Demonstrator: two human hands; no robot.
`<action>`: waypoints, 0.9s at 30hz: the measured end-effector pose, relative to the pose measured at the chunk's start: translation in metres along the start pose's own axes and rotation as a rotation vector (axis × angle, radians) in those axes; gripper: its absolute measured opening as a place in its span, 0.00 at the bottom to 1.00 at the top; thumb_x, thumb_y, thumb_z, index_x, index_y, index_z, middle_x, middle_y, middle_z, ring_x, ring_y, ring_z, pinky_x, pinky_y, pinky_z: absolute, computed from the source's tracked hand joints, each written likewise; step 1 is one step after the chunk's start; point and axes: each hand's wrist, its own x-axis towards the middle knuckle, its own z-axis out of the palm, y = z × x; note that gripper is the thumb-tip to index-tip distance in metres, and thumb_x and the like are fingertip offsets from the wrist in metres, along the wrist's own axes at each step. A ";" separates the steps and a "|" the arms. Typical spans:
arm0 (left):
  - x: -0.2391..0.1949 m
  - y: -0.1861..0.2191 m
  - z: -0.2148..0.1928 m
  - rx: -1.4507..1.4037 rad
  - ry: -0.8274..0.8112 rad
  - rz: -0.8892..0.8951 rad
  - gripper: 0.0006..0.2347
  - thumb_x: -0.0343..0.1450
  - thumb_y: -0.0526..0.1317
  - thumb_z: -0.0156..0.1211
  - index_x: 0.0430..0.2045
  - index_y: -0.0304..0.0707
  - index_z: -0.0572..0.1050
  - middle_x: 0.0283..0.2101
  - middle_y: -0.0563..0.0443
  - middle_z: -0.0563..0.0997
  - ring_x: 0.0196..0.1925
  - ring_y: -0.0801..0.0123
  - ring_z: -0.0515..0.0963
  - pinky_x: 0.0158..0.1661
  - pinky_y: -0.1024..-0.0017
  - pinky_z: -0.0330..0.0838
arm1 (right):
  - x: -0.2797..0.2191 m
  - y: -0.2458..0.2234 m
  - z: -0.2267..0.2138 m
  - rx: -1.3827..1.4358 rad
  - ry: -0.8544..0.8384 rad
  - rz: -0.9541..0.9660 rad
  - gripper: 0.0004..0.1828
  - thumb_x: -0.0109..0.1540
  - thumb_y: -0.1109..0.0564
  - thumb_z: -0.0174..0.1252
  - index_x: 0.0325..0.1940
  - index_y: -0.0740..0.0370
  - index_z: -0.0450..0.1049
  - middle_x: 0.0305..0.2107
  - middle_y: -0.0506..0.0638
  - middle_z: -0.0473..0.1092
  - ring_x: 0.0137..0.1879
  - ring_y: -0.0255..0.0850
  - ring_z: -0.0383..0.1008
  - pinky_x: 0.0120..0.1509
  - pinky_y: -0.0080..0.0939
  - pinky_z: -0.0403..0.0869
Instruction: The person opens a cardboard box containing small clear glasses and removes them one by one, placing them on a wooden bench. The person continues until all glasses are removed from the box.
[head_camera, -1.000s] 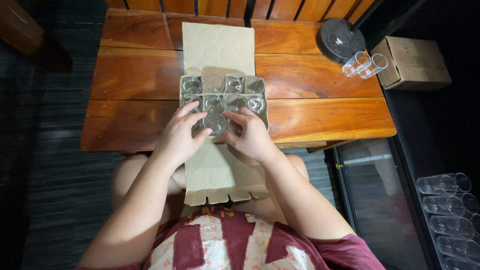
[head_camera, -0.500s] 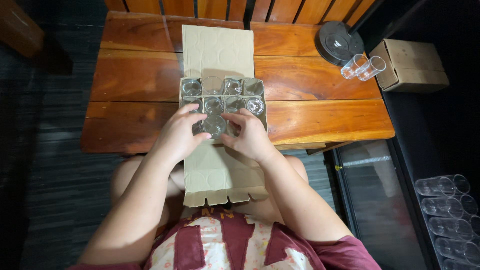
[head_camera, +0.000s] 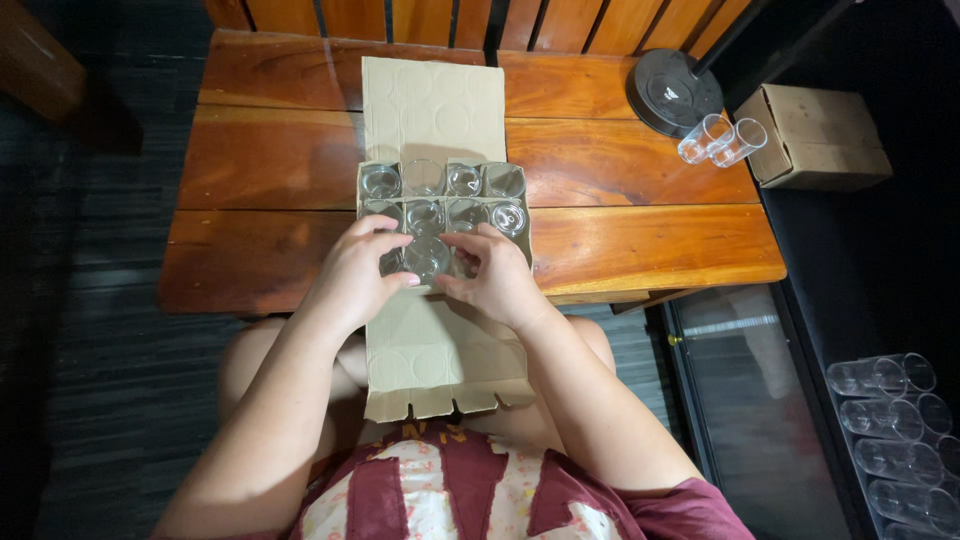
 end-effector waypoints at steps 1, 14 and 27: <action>0.000 -0.001 0.000 0.000 0.006 0.012 0.21 0.62 0.36 0.75 0.50 0.39 0.81 0.61 0.43 0.74 0.62 0.42 0.77 0.60 0.53 0.72 | 0.000 0.001 0.000 -0.006 -0.008 -0.006 0.34 0.48 0.51 0.78 0.56 0.61 0.80 0.34 0.50 0.69 0.39 0.38 0.74 0.46 0.35 0.79; 0.000 -0.009 0.002 -0.008 0.022 0.049 0.22 0.61 0.38 0.76 0.50 0.40 0.81 0.60 0.44 0.75 0.61 0.45 0.77 0.59 0.56 0.73 | 0.002 0.007 0.002 -0.012 -0.007 0.014 0.33 0.47 0.50 0.78 0.55 0.57 0.80 0.33 0.48 0.71 0.38 0.35 0.74 0.46 0.35 0.78; 0.000 -0.014 0.007 0.000 0.041 0.069 0.22 0.60 0.39 0.76 0.50 0.41 0.81 0.59 0.44 0.75 0.60 0.45 0.78 0.59 0.56 0.73 | 0.002 0.009 0.005 0.011 0.007 0.018 0.33 0.46 0.50 0.79 0.54 0.56 0.81 0.33 0.47 0.72 0.36 0.35 0.75 0.46 0.34 0.78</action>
